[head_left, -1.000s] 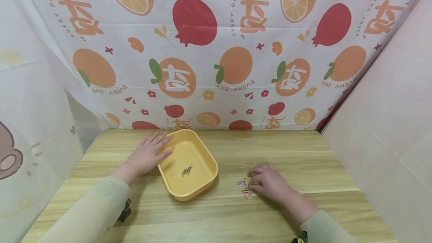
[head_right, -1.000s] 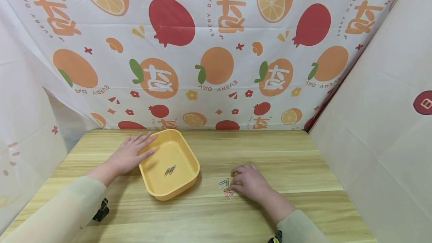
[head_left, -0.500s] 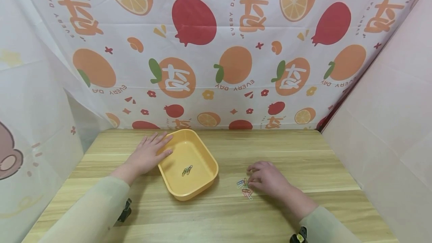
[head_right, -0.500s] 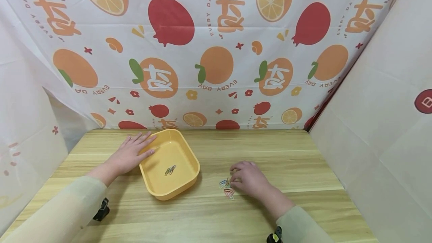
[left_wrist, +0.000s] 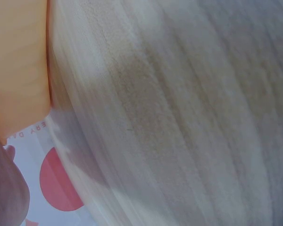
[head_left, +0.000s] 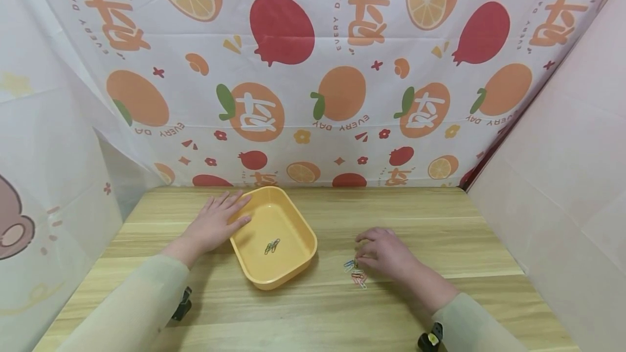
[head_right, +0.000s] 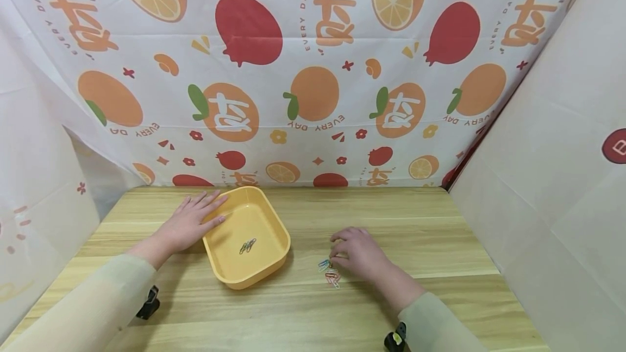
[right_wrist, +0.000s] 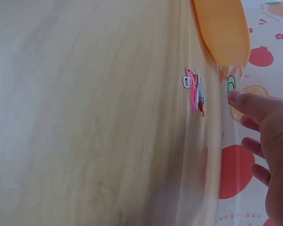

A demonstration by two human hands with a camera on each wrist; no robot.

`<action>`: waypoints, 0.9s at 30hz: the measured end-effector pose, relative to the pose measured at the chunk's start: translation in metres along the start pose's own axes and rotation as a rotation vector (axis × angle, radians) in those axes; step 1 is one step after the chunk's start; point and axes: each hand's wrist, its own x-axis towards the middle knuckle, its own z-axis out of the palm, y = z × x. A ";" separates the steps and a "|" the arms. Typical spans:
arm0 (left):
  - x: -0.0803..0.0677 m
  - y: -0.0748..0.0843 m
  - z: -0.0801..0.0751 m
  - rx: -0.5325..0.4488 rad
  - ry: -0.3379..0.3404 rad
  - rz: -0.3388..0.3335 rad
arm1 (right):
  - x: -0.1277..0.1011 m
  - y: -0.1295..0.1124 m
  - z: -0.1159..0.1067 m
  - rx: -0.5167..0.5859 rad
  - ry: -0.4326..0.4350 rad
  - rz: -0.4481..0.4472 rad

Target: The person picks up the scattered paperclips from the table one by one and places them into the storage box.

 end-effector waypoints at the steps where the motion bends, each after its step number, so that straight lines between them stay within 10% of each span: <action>1: 0.000 0.000 0.000 0.003 0.000 0.000 | 0.001 0.000 0.000 -0.004 0.002 -0.005; 27: 0.000 -0.002 0.002 0.008 -0.003 -0.002 | 0.034 -0.014 -0.017 -0.042 0.013 -0.078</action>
